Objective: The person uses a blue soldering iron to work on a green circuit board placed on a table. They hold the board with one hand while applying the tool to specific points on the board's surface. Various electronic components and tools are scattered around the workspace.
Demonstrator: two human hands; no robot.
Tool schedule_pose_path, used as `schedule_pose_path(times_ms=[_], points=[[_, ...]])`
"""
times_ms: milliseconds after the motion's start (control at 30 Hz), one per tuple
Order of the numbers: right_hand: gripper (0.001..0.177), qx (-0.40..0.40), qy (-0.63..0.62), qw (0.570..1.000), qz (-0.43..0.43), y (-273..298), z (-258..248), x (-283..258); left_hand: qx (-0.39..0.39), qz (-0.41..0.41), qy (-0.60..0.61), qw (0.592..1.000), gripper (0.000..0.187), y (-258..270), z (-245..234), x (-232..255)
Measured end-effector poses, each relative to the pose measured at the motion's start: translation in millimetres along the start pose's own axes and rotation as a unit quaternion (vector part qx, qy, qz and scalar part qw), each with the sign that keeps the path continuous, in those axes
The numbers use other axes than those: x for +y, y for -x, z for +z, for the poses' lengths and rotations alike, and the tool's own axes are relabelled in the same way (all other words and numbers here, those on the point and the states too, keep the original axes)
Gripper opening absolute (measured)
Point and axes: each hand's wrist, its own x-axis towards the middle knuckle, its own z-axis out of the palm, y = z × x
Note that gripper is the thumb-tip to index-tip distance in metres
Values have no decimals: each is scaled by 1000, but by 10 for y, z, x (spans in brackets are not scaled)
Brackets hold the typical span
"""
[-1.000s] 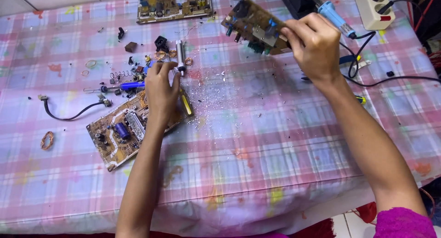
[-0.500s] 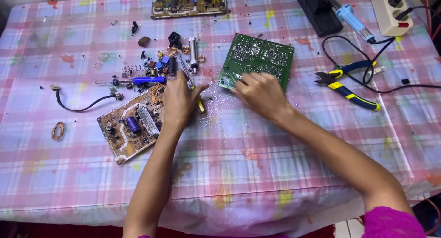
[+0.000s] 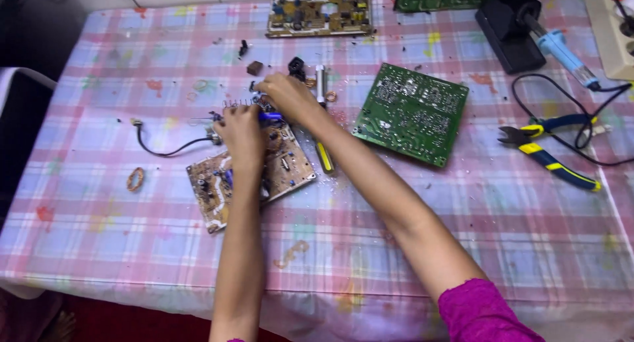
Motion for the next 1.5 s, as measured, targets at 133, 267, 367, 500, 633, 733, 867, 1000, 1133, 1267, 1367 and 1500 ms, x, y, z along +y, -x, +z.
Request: schedule_pose_path(times_ms=[133,267,367,500,633,733,867,1000,1133,1267,1367,1500], points=[[11,-25,51,998,37,-83,509,227,39,-2,-24,999,22,-8,-29,-13],[10,-53,59,996,42,27,195,138,78,-6,-7,997,14,-43,-120,19],[13,-61,65,994,69,111,332,230,147,-7,-9,989,15,-71,-226,33],[12,-61,72,985,142,85,186,103,268,-8,-7,963,22,-167,-371,58],[16,18,90,990,108,-19,3,-87,314,-2,31,949,21,-209,-588,91],[17,1,21,998,52,-54,-226,-368,342,-14,134,930,33,-227,-663,118],[16,22,44,998,42,-89,275,-213,357,-26,324,876,27,-207,-726,207],[14,113,-50,989,86,45,-315,-286,355,-84,463,807,29,-190,-662,200],[15,184,-117,966,137,581,-980,14,329,-117,607,714,25,-181,-533,302],[21,208,-350,894,187,1433,-1781,-29,154,-180,780,579,34,-150,-515,700],[23,262,-400,838,263,1911,-2011,-6,31,-198,841,503,33,-26,-688,1004],[20,349,-392,789,319,2236,-2030,189,-99,-190,826,521,39,137,-914,1262]])
